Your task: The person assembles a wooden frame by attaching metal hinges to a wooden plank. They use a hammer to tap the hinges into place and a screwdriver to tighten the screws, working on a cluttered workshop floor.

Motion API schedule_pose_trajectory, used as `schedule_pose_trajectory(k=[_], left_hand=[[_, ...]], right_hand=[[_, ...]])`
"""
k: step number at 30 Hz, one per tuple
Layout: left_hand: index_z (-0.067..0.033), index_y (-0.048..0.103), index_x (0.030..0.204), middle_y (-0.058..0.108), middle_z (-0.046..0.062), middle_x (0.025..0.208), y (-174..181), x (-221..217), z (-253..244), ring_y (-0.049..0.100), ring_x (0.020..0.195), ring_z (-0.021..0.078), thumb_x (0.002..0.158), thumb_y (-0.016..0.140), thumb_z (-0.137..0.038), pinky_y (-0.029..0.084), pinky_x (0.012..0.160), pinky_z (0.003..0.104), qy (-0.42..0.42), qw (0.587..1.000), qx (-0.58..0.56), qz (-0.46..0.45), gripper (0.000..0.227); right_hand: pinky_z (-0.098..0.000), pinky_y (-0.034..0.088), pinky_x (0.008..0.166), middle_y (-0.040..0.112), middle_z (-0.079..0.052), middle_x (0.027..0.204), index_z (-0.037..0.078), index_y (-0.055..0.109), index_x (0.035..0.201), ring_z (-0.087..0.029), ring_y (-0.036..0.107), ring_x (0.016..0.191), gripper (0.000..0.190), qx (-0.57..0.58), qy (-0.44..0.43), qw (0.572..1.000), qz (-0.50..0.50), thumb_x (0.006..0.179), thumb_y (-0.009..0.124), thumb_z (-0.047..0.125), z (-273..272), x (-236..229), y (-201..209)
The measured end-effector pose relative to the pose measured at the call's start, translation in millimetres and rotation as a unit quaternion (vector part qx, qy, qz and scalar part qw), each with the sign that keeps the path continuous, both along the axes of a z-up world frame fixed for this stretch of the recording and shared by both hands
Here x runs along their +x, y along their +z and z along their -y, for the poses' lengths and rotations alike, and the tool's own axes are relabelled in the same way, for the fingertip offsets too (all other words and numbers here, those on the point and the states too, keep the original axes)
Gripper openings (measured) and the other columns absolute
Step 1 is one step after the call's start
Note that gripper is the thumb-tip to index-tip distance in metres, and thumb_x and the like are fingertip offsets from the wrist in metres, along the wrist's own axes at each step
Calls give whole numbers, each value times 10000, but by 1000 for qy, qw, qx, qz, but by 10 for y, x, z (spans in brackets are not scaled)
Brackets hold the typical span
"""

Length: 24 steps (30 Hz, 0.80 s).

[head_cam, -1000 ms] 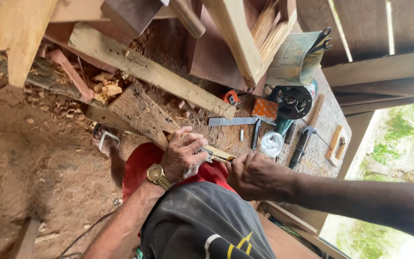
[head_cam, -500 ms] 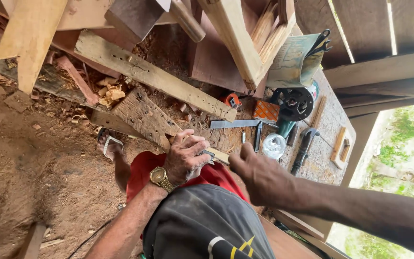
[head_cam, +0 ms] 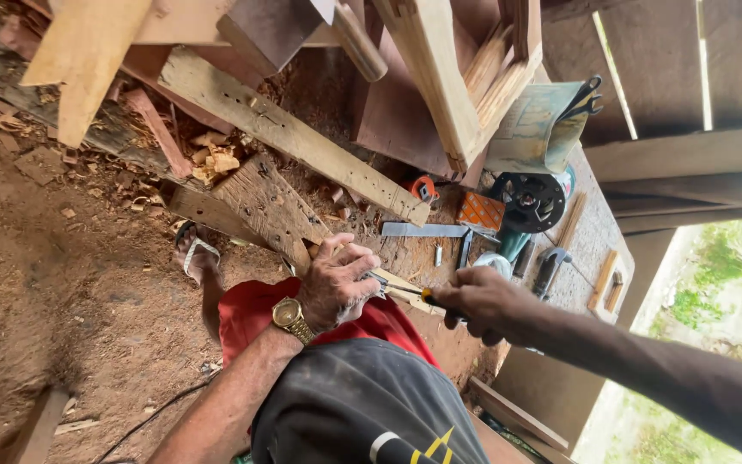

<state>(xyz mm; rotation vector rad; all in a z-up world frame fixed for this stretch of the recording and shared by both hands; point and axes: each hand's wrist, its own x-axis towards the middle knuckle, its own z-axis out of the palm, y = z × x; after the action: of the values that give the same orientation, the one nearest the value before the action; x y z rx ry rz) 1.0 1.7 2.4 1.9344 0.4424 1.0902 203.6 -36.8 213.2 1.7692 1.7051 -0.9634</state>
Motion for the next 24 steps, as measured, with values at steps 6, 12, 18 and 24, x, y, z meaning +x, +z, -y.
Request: schedule_pose_trajectory(k=[6, 12, 18, 24], left_hand=[[-150, 715, 795, 677, 23, 1052, 71, -34, -49, 627, 1114, 217, 739, 782, -105, 413, 1101, 506, -24, 1000, 6, 5, 98], [-148, 733, 828, 664, 26, 1049, 46, -20, -49, 620, 1104, 226, 748, 786, -110, 417, 1091, 506, -25, 1000, -4, 2, 103], [-138, 718, 784, 687, 30, 1030, 73, -28, -104, 635, 1107, 222, 751, 758, -92, 447, 1093, 498, 0, 1000, 18, 1, 69], [-141, 723, 813, 690, 26, 1041, -12, -7, -30, 635, 1118, 211, 763, 752, -106, 449, 1079, 486, -17, 999, 30, 8, 67]], right_hand=[[-242, 538, 576, 650, -75, 915, 43, 562, 1108, -118, 621, 759, 448, 57, -43, 991, -110, 812, 789, 290, -112, -197, 180], [-272, 492, 456, 649, -103, 793, 30, 643, 1064, -140, 609, 605, 242, -58, 205, 976, 49, 901, 708, 197, -435, -298, 203], [-236, 466, 440, 699, -71, 622, 111, 781, 939, -84, 609, 474, 215, -71, -223, 972, 23, 874, 760, 314, -302, -86, 61], [-227, 527, 481, 627, -75, 824, 51, 618, 1025, -122, 606, 653, 292, 54, -59, 990, -119, 870, 752, 259, -45, -9, 112]])
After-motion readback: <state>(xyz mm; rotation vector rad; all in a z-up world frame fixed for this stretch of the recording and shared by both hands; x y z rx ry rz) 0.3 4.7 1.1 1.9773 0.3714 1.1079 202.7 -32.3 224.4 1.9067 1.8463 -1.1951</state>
